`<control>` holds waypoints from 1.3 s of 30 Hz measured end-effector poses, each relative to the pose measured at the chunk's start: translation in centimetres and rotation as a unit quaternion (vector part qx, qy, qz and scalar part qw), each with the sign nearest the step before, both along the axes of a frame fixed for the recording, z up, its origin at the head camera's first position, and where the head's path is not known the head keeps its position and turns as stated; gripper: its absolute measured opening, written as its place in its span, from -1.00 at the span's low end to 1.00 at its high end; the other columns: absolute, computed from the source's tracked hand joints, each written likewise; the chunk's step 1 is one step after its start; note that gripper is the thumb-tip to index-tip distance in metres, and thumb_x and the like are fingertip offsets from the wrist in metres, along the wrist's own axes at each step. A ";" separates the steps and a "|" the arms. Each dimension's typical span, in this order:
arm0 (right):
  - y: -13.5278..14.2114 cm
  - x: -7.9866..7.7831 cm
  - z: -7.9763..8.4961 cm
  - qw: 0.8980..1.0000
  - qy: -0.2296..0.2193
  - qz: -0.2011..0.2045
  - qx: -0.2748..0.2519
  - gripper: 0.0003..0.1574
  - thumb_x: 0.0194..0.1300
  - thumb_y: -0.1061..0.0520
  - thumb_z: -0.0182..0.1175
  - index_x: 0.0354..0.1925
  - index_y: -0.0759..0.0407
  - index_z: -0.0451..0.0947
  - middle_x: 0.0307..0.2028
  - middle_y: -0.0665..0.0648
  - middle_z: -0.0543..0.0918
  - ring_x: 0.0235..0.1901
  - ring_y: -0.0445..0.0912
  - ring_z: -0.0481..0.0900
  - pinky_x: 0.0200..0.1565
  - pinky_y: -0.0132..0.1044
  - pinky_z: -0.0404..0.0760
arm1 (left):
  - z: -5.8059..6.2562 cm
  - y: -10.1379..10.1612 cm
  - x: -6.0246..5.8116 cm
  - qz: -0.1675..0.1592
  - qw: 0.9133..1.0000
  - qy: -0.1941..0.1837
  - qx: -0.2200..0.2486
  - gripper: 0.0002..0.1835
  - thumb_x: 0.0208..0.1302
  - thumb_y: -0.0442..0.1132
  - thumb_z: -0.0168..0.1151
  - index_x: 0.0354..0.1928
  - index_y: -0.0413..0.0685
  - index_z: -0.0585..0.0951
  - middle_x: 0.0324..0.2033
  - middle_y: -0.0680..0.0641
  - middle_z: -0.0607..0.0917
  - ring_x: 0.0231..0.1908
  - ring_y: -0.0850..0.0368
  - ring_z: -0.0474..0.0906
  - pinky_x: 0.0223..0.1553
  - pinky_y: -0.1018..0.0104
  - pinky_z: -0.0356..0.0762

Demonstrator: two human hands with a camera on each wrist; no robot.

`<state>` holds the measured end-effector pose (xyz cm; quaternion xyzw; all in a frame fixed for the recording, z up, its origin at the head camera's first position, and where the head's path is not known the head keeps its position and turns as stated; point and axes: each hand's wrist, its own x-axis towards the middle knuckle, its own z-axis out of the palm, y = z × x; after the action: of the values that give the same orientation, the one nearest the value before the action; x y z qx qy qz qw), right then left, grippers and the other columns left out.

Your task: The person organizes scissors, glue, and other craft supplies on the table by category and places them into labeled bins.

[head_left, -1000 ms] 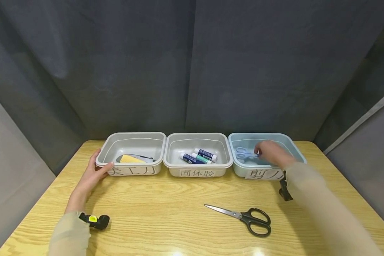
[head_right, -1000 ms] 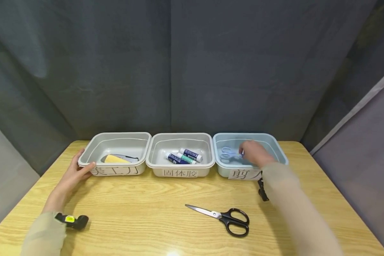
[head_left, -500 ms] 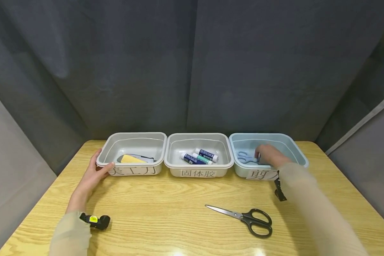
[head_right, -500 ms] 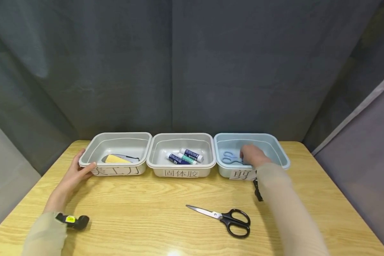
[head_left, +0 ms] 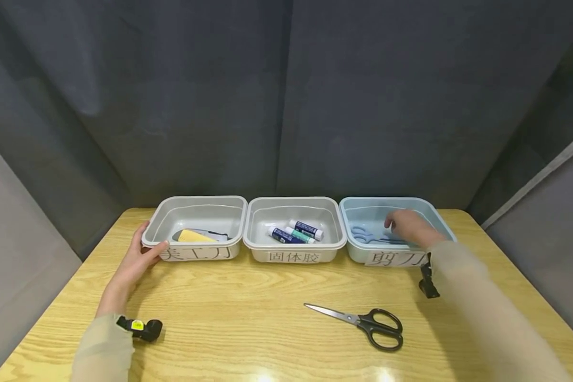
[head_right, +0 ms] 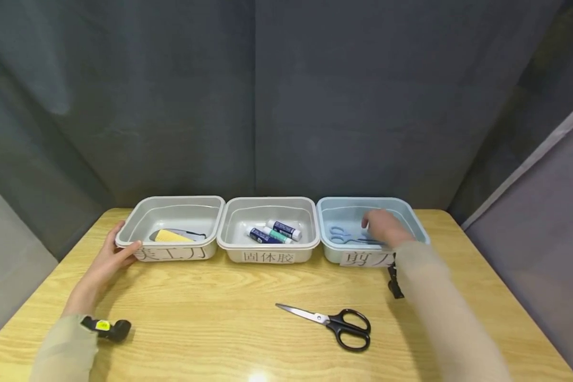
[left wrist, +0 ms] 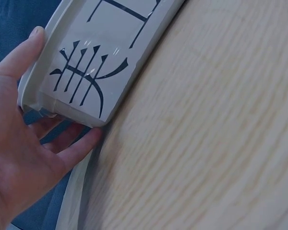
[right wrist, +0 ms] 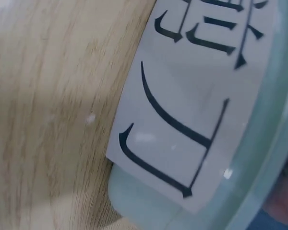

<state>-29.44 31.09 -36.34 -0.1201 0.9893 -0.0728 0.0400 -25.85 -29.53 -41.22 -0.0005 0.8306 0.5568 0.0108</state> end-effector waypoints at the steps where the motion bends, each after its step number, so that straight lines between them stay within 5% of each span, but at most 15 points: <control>1: 0.0 0.2 0.2 1.000 0.005 0.002 -0.004 -0.75 0.12 0.42 0.01 -0.26 0.33 0.58 -0.28 0.28 0.62 -0.26 0.08 0.52 -0.16 0.01 0.49 | 0.0 0.0 0.0 0.000 1.000 0.002 -0.003 -0.04 0.25 0.07 0.08 0.40 0.16 -0.38 0.38 -0.26 -0.17 0.30 -0.18 -0.02 0.21 0.00 0.20; 23: -2.1 6.8 3.5 0.989 0.112 0.091 -0.026 -0.83 0.06 0.41 0.17 -0.33 0.28 0.60 -0.49 0.07 0.58 -0.47 -0.14 0.45 -0.39 -0.21 0.52 | 0.2 0.0 -0.1 -0.002 1.000 -0.007 -0.001 -0.02 0.24 0.07 0.09 0.40 0.12 -0.38 0.38 -0.28 -0.19 0.30 -0.20 -0.03 0.20 0.05 0.22; 31: -4.0 9.2 3.0 0.972 0.183 0.141 -0.044 -0.86 0.01 0.39 0.25 -0.41 0.22 0.59 -0.55 0.00 0.52 -0.54 -0.24 0.36 -0.50 -0.36 0.44 | -1.2 -0.9 -1.1 0.002 1.000 -0.004 0.004 0.02 0.13 0.18 0.17 0.39 0.37 -0.34 0.38 -0.24 -0.17 0.30 -0.16 -0.02 0.17 0.19 0.32; 39: -5.1 10.6 2.7 0.970 0.181 0.152 -0.049 -0.85 0.00 0.35 0.27 -0.41 0.15 0.59 -0.52 -0.06 0.52 -0.51 -0.25 0.43 -0.48 -0.38 0.48 | 0.0 -0.1 -0.2 -0.001 1.000 -0.014 0.001 0.00 0.22 0.10 0.10 0.40 0.20 -0.40 0.39 -0.24 -0.23 0.32 -0.18 -0.06 0.23 -0.01 0.17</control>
<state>-18.87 26.03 -33.65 -0.2823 0.9454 -0.0914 -0.1349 -26.05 -29.67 -41.21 -0.0081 0.8300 0.5573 0.0231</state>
